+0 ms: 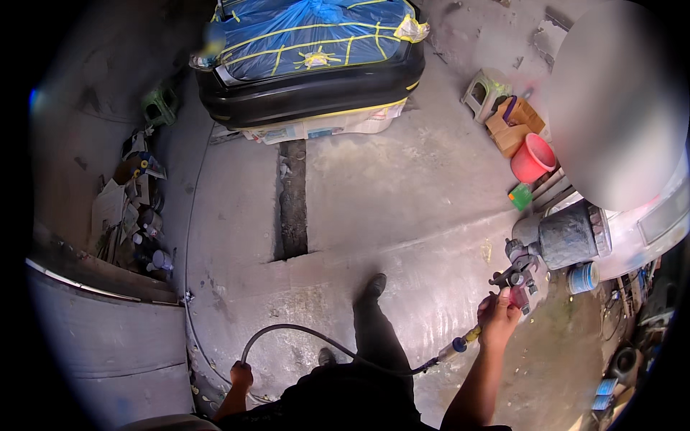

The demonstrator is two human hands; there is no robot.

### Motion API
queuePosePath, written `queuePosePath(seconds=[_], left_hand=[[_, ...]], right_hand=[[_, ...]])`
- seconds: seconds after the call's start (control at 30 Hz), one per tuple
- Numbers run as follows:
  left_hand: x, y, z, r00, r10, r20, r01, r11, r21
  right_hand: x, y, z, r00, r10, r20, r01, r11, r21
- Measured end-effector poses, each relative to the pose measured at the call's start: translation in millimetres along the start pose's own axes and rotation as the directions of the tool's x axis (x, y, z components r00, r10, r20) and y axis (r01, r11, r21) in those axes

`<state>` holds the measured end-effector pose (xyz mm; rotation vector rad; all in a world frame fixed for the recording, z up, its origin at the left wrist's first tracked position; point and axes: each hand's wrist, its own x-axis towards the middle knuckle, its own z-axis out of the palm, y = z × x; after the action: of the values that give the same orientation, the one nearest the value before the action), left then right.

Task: The person uses a spray gun to apply paint to the rear and side panels of a black car, then closes the trunk and continues spraying the rear exterior.

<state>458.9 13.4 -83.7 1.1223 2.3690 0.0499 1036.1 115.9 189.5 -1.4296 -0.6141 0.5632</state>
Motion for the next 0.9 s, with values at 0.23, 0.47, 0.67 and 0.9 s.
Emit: queuePosePath(seconds=[0.23, 0.47, 0.67, 0.9], left_hand=[[80, -13, -15, 0.956, 0.282, 0.085, -0.276, 0.755, 0.594], [82, 166, -56, 0.961, 0.258, 0.103, -0.278, 0.899, 0.338], [111, 246, -67, 0.967, 0.251, 0.039, -0.252, 0.934, 0.253], [183, 310, -46, 0.960, 0.165, 0.225, -0.218, 0.946, 0.238]], right_hand=[[165, 19, 120, 0.979, 0.159, 0.124, -0.161, 0.987, 0.002], [280, -11, 181, 0.964, 0.204, 0.172, -0.176, 0.971, -0.164], [341, 0, 243, 0.939, 0.211, 0.271, -0.171, 0.971, -0.165], [401, 35, 349, 0.890, 0.307, 0.338, -0.224, 0.939, -0.263]])
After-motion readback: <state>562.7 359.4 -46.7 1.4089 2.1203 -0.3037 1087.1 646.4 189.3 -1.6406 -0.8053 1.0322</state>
